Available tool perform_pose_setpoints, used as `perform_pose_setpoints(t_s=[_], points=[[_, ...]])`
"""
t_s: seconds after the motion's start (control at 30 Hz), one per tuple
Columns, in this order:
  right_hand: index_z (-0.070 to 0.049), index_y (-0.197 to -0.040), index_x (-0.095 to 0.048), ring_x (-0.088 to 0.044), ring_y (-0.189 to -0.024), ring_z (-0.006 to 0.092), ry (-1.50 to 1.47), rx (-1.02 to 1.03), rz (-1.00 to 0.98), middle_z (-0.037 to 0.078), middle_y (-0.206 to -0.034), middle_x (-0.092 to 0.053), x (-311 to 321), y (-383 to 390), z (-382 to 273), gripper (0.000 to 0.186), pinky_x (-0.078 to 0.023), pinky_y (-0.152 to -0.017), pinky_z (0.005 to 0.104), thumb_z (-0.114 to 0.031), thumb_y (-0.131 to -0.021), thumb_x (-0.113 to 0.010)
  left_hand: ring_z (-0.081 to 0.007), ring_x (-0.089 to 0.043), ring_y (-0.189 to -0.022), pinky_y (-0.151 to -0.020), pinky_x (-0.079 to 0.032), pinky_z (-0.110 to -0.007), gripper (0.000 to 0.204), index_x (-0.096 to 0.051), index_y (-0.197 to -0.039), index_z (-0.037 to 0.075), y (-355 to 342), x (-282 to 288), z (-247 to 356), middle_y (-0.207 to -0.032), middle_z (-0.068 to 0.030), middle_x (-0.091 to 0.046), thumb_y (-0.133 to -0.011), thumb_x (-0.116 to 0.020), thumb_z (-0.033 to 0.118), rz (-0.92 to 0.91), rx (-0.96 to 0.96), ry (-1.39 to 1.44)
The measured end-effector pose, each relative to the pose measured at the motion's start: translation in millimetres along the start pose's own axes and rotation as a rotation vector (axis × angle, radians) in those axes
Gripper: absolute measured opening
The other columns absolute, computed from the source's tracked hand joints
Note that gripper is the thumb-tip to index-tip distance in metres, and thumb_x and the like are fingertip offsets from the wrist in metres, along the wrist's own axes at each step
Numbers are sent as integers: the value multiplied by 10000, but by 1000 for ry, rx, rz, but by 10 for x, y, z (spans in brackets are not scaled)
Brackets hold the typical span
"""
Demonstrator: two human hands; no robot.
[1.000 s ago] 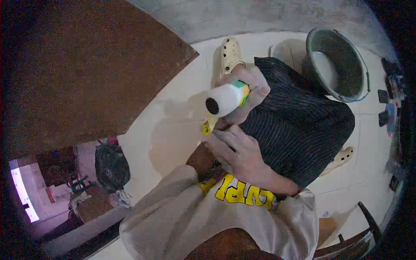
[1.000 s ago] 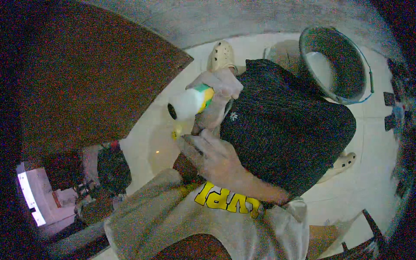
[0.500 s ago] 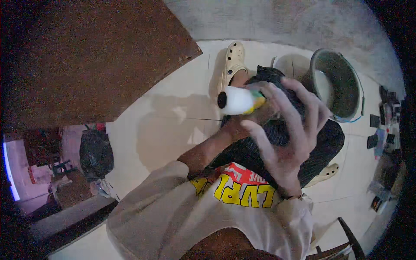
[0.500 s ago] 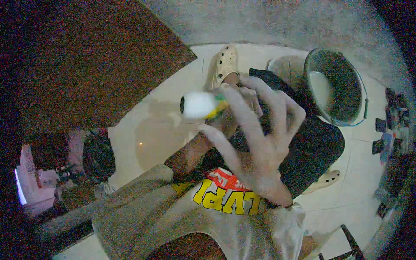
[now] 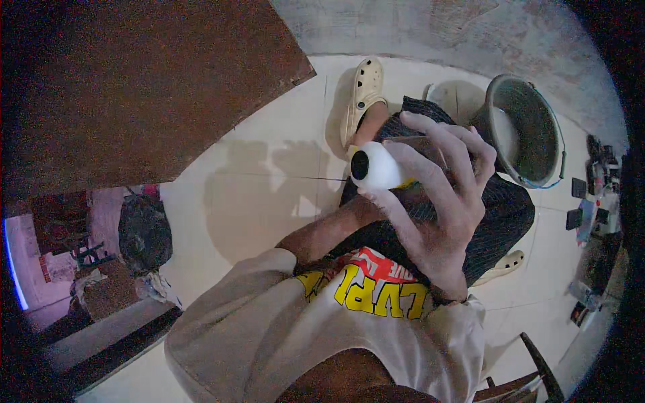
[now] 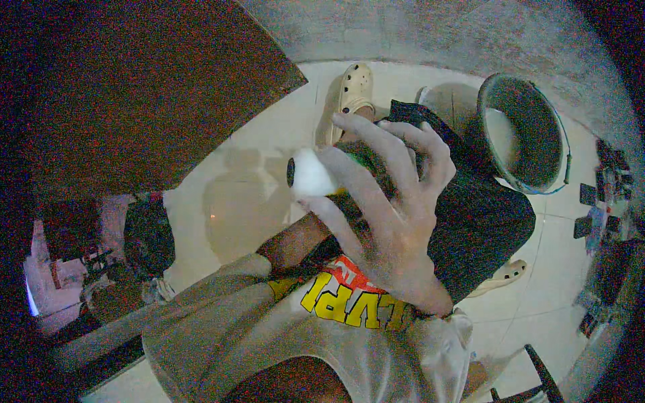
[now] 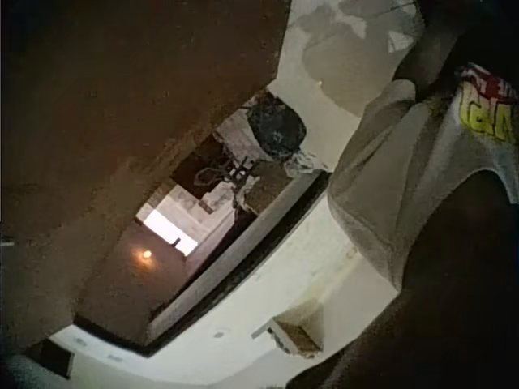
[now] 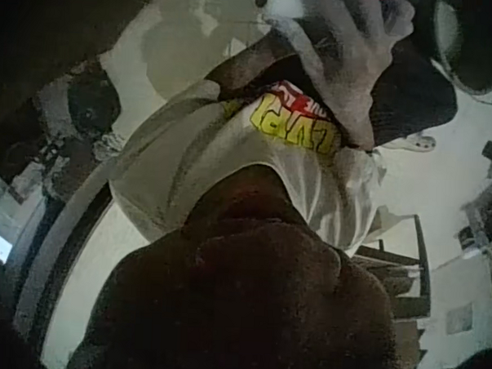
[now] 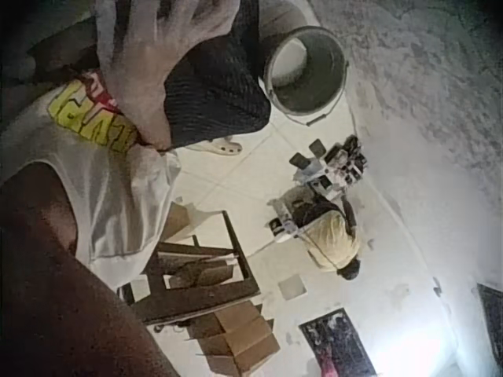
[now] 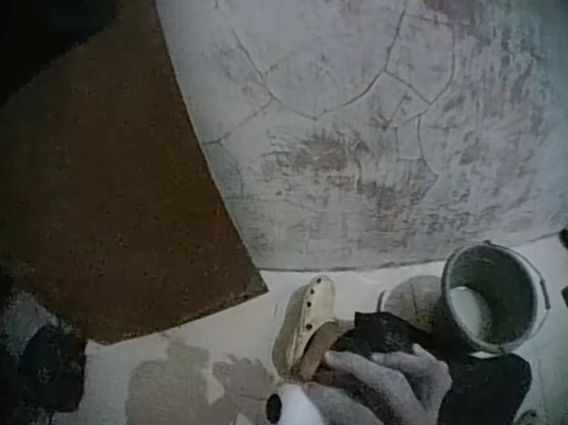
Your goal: The person peels dried or excess material from a small paint roller by hand while sitting on the floor.
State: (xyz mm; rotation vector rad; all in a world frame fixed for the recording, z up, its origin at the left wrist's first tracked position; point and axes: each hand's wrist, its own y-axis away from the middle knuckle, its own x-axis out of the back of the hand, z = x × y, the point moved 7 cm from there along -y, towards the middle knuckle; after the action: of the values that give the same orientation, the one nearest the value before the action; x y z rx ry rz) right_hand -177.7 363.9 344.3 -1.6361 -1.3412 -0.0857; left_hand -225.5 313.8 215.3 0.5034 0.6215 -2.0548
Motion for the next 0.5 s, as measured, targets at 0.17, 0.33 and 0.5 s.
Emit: perform_pose_setpoints(t_s=[0.17, 0.33, 0.5], points=[[-119, -1008, -719, -501, -1130, 313, -7, -13, -46, 64, -1230, -638, -46, -12, -46, 399, -368, -1007, 449, -238, -645, -837, -198, -567, -706, -628, -453, -349, 105, -519, -878, 61, 98, 33, 43, -749, -81, -549, -917, -594, 123, 12, 7, -37], [-117, -1006, -717, -509, -1105, 314, -39, -40, -21, 73, -1223, -637, -51, -3, -31, 397, -376, -991, 445, -230, -645, -836, -206, -572, -710, -631, -454, -354, 101, -521, -876, 60, 120, 43, 40, -750, -85, -552, -911, -593, 122, 5, 21, -83], [-149, -1075, -657, -456, -1162, 331, -60, -35, -19, 69, -1297, -547, -42, 66, 83, 438, -326, -975, 517, -313, -692, -793, -215, -576, -715, -634, -455, -360, 97, -523, -874, 59, 36, 8, -59, -751, -88, -554, -905, -591, 121, 4, 80, -186]])
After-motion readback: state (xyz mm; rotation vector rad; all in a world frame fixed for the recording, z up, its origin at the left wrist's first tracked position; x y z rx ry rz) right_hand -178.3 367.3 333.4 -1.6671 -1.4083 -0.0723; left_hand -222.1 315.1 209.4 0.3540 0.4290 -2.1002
